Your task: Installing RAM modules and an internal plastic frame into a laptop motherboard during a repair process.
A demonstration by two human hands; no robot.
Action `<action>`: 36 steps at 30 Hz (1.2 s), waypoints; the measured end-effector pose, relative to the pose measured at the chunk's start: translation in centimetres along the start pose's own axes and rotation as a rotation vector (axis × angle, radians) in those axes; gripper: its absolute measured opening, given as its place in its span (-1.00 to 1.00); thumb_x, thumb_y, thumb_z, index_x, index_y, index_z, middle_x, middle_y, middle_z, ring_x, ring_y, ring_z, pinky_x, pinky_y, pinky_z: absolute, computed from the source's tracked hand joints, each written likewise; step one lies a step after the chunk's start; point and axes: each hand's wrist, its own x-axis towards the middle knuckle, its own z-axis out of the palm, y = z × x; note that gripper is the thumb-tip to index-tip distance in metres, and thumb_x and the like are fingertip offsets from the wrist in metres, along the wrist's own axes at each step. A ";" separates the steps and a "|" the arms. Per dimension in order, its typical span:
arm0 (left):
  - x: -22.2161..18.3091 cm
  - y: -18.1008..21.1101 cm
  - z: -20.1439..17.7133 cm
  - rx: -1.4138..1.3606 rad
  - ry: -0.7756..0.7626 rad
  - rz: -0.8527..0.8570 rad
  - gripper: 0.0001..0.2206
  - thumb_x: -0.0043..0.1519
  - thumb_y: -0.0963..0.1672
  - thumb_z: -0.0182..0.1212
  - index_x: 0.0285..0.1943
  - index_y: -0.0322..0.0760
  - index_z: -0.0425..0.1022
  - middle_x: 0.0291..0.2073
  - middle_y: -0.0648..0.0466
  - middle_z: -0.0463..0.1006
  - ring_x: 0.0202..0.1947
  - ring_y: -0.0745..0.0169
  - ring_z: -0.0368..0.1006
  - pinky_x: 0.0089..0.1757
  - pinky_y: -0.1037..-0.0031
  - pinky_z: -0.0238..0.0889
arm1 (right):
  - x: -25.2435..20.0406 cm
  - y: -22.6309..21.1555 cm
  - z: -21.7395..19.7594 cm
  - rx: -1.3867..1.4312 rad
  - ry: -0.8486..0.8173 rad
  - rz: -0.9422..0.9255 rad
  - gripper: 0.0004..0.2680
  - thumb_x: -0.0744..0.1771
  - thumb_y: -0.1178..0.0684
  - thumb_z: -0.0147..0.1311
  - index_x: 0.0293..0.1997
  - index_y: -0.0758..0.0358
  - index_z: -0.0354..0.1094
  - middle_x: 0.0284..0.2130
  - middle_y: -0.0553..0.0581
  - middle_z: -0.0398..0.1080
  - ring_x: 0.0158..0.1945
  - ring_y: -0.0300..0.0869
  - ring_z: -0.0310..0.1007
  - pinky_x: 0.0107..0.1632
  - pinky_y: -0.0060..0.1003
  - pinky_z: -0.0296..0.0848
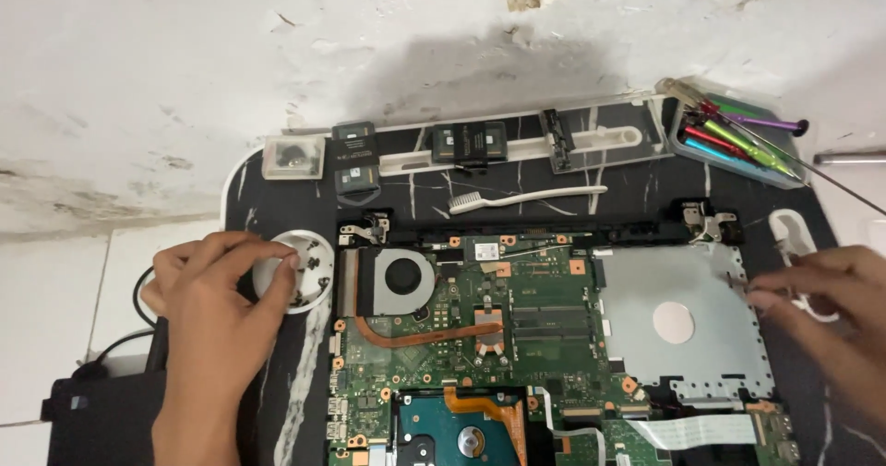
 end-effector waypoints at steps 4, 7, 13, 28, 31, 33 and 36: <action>-0.1 -0.2 0.0 -0.003 0.025 0.047 -0.90 0.25 -0.05 0.32 -0.14 0.07 0.72 -0.03 0.20 0.57 0.10 -0.13 0.17 0.01 0.20 -0.01 | -0.5 -0.6 -0.3 0.084 0.203 -0.018 -0.91 0.45 0.23 0.21 0.04 0.42 0.51 0.01 0.19 0.28 -0.13 -0.10 0.17 -0.07 -0.23 0.22; 0.2 0.1 -0.1 0.057 -0.015 -0.039 -0.87 0.27 0.00 0.27 -0.14 0.15 0.72 0.04 0.27 0.58 0.17 -0.16 0.17 0.01 0.09 -0.07 | -0.6 -0.9 -1.0 -0.004 0.213 0.006 -0.90 0.44 0.26 0.20 0.02 0.51 0.54 -0.10 0.34 0.32 -0.22 -0.02 0.29 -0.12 -0.15 0.29; 0.1 0.1 0.2 0.123 -0.035 -0.075 -0.86 0.26 0.03 0.27 -0.13 0.18 0.72 0.08 0.30 0.57 0.15 -0.10 0.18 -0.01 0.14 -0.13 | -2.6 -0.6 -1.1 -0.174 0.122 0.255 -0.87 0.39 0.01 0.24 -0.07 0.14 0.67 -0.22 0.25 0.48 -0.16 -0.02 0.47 0.02 -0.13 0.38; 0.5 -0.2 0.1 0.063 -0.045 -0.054 -0.85 0.28 -0.03 0.26 -0.12 0.04 0.74 0.01 0.16 0.60 0.11 -0.16 0.25 0.08 0.14 0.01 | -1.3 -2.6 -1.7 -0.007 0.220 0.032 -0.82 0.47 0.17 0.02 0.05 0.32 0.61 -0.19 0.42 0.55 -0.08 0.11 0.48 0.00 -0.06 0.30; 0.4 -0.4 0.4 0.022 -0.003 -0.015 -0.86 0.24 -0.06 0.27 -0.13 0.06 0.73 -0.05 0.17 0.59 0.10 -0.13 0.24 0.07 0.17 0.03 | -0.3 -6.0 -2.9 0.210 0.254 0.230 -0.77 0.45 0.17 -0.11 0.05 0.37 0.56 -0.03 0.33 0.41 -0.08 0.01 0.40 -0.06 -0.12 0.28; 0.4 -0.3 0.5 0.010 -0.015 -0.071 -0.86 0.23 -0.04 0.27 -0.13 0.13 0.74 -0.03 0.21 0.59 0.14 -0.09 0.19 0.03 0.19 0.03 | 2.0 -1.8 -2.8 -0.028 0.060 -0.053 -0.71 0.44 0.28 -0.08 0.25 0.17 0.53 -0.11 0.22 0.57 -0.20 -0.08 0.51 -0.07 -0.23 0.40; 0.5 -0.2 0.5 0.043 -0.031 -0.080 -0.85 0.26 -0.02 0.24 -0.14 0.09 0.74 -0.04 0.23 0.59 0.13 -0.09 0.21 0.00 0.17 0.02 | 4.1 -3.0 -2.3 -0.155 0.018 0.032 -0.76 0.40 0.11 0.00 0.15 -0.12 0.51 -0.21 -0.04 0.61 -0.32 -0.03 0.48 -0.01 -0.19 0.36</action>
